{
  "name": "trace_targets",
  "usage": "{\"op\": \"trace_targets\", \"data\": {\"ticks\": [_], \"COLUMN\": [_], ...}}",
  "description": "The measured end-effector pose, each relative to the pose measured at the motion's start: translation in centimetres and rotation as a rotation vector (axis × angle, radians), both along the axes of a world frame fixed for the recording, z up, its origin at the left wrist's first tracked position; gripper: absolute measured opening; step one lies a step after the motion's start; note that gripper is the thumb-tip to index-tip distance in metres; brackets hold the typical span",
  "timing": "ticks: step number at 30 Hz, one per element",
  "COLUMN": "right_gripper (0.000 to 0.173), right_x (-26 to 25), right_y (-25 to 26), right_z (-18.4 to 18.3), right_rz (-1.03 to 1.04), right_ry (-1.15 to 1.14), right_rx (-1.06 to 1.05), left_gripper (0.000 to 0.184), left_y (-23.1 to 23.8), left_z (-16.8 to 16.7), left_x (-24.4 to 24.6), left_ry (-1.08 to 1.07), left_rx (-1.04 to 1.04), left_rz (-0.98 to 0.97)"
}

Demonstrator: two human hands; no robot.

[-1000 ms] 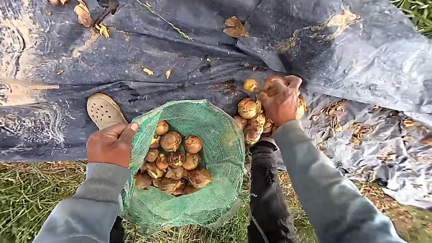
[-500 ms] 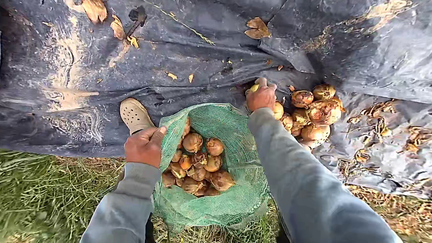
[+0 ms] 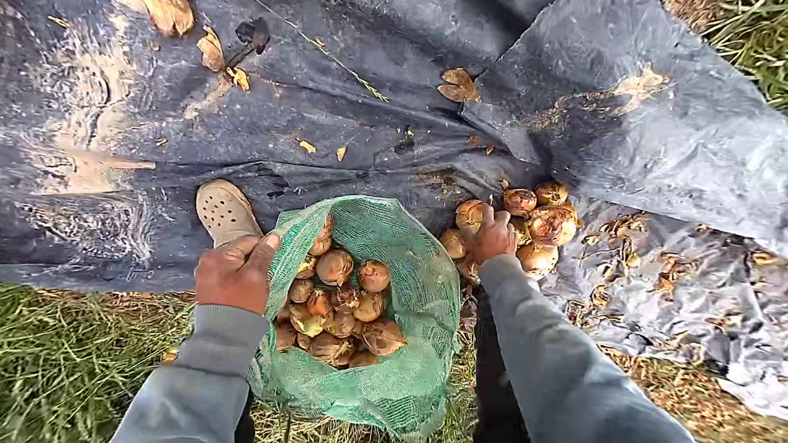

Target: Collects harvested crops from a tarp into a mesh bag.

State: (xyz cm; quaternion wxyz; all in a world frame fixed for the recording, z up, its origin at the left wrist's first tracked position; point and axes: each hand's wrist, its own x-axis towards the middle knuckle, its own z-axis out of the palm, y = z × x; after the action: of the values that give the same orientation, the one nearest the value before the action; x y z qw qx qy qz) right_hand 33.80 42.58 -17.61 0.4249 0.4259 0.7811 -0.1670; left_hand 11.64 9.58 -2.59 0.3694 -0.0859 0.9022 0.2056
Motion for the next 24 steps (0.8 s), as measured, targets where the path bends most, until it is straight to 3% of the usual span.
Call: {"op": "trace_targets", "data": {"ticks": [2, 4, 7, 9, 11, 12, 14, 17, 20, 22, 24], "right_gripper": [0.083, 0.082, 0.083, 0.081, 0.065, 0.056, 0.051, 0.083, 0.091, 0.098, 0.095], "right_x": [-0.2, -1.6, -2.9, -3.3, -2.8, -2.5, -1.6, 0.0, 1.2, 1.3, 1.2], "right_y": [0.9, 1.1, -0.2, -1.9, -2.5, -1.5, 2.4, 10.2, 13.1, 13.1, 12.9], "right_z": [-3.1, -3.7, 1.6, 6.0, 8.3, 8.3, 7.1, 2.2, -2.2, -3.5, -3.8], "right_rz": [0.103, 0.085, -0.223, -0.269, -0.036, 0.127, 0.240, 0.071, 0.067, 0.112, 0.151], "right_ry": [-0.095, -0.108, 0.187, 0.461, 0.469, 0.406, 0.216, -0.085, -0.251, -0.327, -0.338], "right_rx": [-0.019, -0.014, -0.013, -0.273, -0.541, -0.493, -0.186, 0.116, 0.109, 0.070, 0.052], "left_gripper": [0.029, 0.026, 0.025, 0.025, 0.027, 0.029, 0.031, 0.028, 0.028, 0.032, 0.034], "left_y": [-0.2, -0.1, 0.0, 0.2, 0.5, 0.7, 1.0, 1.0, 1.1, 1.1, 1.2], "left_z": [0.0, 0.3, 0.1, -0.3, -0.6, -0.7, -0.5, -0.9, -0.9, -0.9, -1.0], "left_x": [-0.1, -0.5, 0.2, 0.7, 1.0, 1.0, 1.1, 1.3, 1.5, 1.7, 2.0], "left_ry": [0.003, 0.013, 0.006, -0.006, -0.019, -0.023, -0.025, 0.007, 0.003, -0.028, -0.038], "left_rx": [-0.006, -0.016, 0.005, 0.018, 0.002, -0.007, -0.018, -0.021, -0.036, -0.054, -0.054], "left_rz": [0.018, 0.024, -0.004, -0.018, -0.041, -0.052, -0.060, -0.070, -0.093, -0.112, -0.134]}}
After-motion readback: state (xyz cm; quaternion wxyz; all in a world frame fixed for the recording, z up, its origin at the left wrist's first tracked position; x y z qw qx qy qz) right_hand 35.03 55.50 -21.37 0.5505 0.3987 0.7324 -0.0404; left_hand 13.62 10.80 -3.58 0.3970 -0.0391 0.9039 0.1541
